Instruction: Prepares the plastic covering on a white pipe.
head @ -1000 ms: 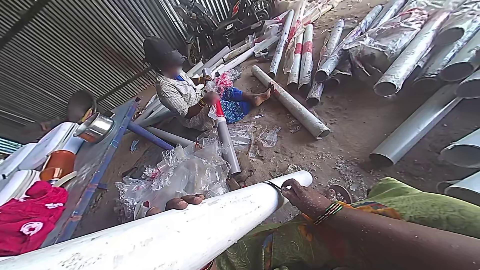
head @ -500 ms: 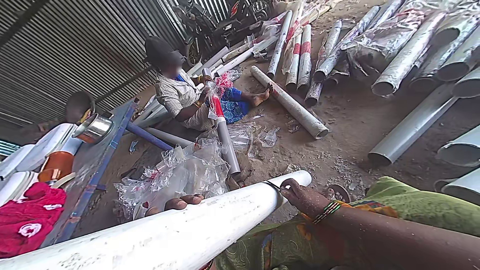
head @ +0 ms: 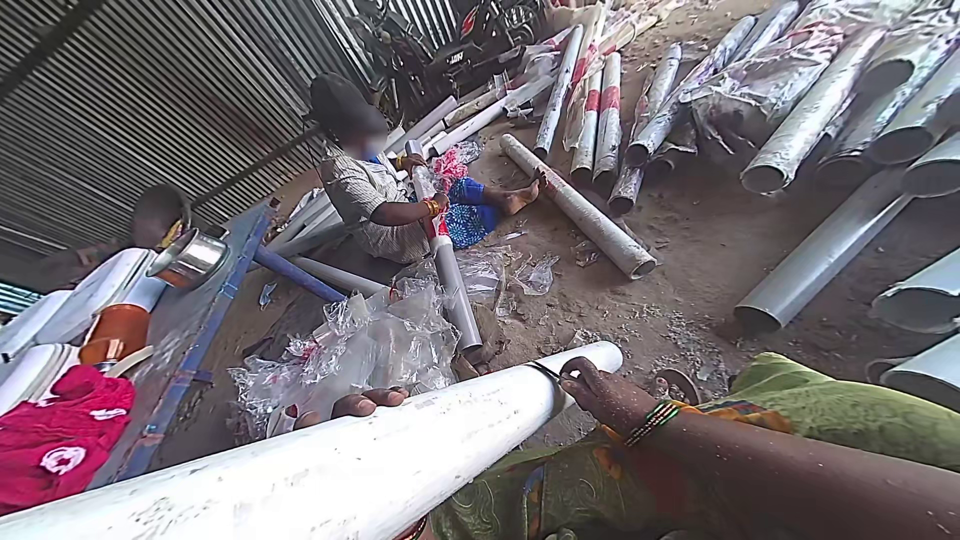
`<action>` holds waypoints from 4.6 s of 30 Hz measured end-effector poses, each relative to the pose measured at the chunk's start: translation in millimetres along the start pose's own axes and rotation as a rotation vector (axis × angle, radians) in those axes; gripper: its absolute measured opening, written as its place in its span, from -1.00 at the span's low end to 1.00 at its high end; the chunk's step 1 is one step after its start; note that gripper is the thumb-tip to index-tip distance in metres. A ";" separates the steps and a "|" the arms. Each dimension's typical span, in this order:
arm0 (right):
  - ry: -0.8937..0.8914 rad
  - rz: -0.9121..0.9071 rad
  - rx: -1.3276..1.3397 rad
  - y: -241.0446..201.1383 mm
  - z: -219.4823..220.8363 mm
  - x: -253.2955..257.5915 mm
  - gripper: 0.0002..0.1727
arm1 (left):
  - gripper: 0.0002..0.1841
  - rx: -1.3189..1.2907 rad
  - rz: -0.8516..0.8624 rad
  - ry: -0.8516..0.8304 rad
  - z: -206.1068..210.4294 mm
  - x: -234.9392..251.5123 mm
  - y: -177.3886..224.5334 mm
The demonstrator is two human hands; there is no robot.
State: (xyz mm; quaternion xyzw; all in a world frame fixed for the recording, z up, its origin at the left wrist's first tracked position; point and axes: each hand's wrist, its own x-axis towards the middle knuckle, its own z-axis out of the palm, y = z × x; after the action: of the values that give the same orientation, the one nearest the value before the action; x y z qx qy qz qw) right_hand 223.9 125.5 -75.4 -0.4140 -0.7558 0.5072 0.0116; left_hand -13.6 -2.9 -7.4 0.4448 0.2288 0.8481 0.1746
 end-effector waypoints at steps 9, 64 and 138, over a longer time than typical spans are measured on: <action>0.011 -0.002 0.002 0.9 1.0 1.0 -0.54 | -0.54 -0.039 -0.084 -0.174 6.1 11.9 10.6; 0.030 -0.009 0.020 3.7 7.5 6.2 -0.55 | -0.55 -0.019 -0.055 0.092 42.9 8.5 14.2; 0.050 -0.033 0.014 2.2 6.3 0.8 -0.55 | -0.66 -0.086 -0.054 -0.137 11.8 14.7 9.0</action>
State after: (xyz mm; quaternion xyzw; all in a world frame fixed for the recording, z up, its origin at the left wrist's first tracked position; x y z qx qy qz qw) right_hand 222.0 121.5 -80.5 -0.4142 -0.7583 0.5017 0.0419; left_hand -12.6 -0.3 13.3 0.4874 0.1915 0.8198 0.2315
